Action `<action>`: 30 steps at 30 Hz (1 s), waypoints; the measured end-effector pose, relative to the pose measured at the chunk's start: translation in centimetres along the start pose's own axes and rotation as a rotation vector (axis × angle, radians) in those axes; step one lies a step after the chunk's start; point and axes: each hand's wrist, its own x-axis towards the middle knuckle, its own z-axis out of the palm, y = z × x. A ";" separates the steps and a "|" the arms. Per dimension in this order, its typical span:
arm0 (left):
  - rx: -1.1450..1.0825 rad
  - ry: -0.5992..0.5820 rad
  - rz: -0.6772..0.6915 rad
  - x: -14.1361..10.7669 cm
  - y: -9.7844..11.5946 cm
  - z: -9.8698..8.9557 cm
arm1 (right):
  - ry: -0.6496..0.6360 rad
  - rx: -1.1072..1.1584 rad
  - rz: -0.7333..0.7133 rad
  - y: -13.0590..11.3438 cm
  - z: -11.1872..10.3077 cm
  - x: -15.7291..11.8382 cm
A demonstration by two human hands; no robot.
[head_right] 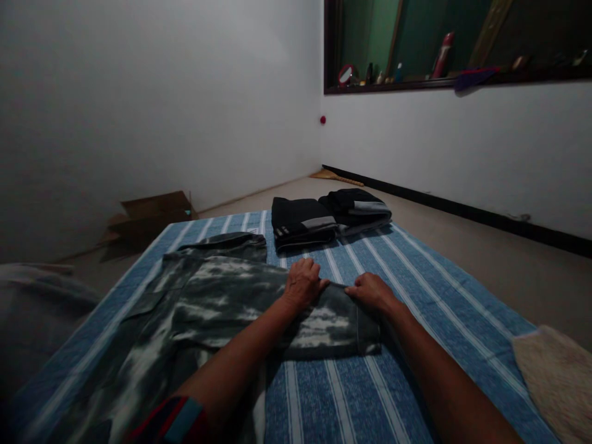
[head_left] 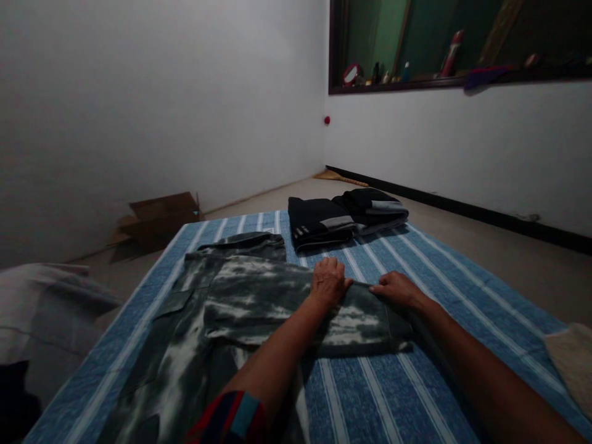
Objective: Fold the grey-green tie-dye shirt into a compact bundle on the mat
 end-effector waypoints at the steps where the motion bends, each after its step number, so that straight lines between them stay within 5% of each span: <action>1: 0.007 0.012 -0.019 -0.3 0.0 -0.3 | -0.001 0.005 0.001 0.0 0.0 0.0; 8: 0.015 -0.041 -0.096 -3.6 -0.4 -2.1 | -0.001 -0.007 -0.009 -0.1 0.0 -0.2; 15: -0.082 -0.187 -0.123 -6.0 0.2 -0.9 | 0.022 -0.013 -0.021 -0.2 0.1 -0.1; 24: -0.174 -0.363 -0.115 -6.7 0.1 -1.1 | -0.013 0.157 0.011 0.2 -0.2 -0.1; 30: -0.218 -0.349 -0.104 -6.8 0.1 -1.2 | 0.017 -0.080 0.045 -0.4 -0.2 -0.2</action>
